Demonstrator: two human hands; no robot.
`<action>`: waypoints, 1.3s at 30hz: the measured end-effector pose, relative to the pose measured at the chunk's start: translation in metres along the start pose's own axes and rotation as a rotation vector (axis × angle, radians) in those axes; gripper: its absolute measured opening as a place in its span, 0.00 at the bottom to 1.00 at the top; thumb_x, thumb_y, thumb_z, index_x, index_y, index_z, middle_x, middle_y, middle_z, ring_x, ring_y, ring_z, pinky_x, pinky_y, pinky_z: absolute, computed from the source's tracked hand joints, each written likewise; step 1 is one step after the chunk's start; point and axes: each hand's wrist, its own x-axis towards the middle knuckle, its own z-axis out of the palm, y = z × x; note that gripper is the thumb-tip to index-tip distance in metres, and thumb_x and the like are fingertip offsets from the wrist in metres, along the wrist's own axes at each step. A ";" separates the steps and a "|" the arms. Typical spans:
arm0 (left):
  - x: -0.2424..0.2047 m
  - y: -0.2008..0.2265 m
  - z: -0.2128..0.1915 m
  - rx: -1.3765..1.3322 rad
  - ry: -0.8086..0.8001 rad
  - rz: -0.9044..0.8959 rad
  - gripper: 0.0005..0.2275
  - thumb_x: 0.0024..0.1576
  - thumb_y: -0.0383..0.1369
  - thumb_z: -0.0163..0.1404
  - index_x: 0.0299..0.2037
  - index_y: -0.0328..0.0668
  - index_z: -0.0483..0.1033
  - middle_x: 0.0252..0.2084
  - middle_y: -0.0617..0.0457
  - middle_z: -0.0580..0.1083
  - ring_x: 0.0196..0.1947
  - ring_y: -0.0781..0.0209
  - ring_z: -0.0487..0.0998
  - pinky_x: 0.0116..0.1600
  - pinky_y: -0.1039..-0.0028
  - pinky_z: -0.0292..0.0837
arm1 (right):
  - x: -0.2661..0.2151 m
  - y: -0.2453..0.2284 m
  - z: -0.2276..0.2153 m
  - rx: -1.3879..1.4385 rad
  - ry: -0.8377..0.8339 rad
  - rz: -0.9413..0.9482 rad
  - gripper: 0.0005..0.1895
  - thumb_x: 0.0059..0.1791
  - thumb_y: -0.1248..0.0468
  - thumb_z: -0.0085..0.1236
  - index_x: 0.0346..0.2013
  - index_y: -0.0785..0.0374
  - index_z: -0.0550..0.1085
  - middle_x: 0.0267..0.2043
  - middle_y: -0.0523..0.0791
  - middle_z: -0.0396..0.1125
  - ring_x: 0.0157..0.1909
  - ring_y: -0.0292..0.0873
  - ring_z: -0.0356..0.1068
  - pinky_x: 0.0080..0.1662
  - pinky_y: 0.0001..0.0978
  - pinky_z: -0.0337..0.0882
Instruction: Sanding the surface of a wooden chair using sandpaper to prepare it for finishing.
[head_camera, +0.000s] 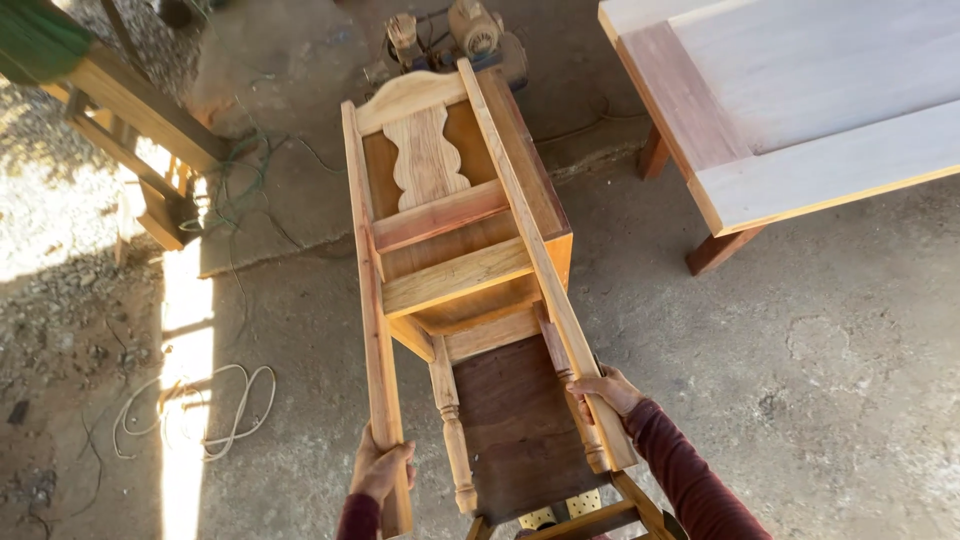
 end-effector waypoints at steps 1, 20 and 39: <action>0.008 -0.002 0.004 0.024 0.021 -0.041 0.35 0.53 0.23 0.56 0.70 0.44 0.52 0.28 0.45 0.72 0.16 0.56 0.73 0.18 0.64 0.71 | 0.001 -0.005 -0.004 -0.028 0.043 0.009 0.19 0.41 0.63 0.69 0.37 0.70 0.70 0.22 0.47 0.67 0.17 0.42 0.69 0.21 0.39 0.71; -0.017 0.024 0.036 0.120 0.065 -0.121 0.31 0.53 0.20 0.52 0.67 0.45 0.55 0.25 0.49 0.70 0.15 0.59 0.72 0.18 0.67 0.70 | -0.037 0.019 -0.021 -0.157 0.222 -0.072 0.32 0.46 0.48 0.63 0.51 0.71 0.67 0.32 0.49 0.68 0.20 0.42 0.69 0.22 0.36 0.72; 0.028 -0.034 0.003 0.751 0.409 0.086 0.39 0.55 0.70 0.36 0.55 0.39 0.71 0.50 0.36 0.78 0.54 0.38 0.78 0.59 0.52 0.72 | -0.075 0.014 -0.006 -0.191 0.100 0.135 0.41 0.50 0.35 0.40 0.68 0.57 0.52 0.29 0.48 0.66 0.21 0.42 0.70 0.23 0.37 0.75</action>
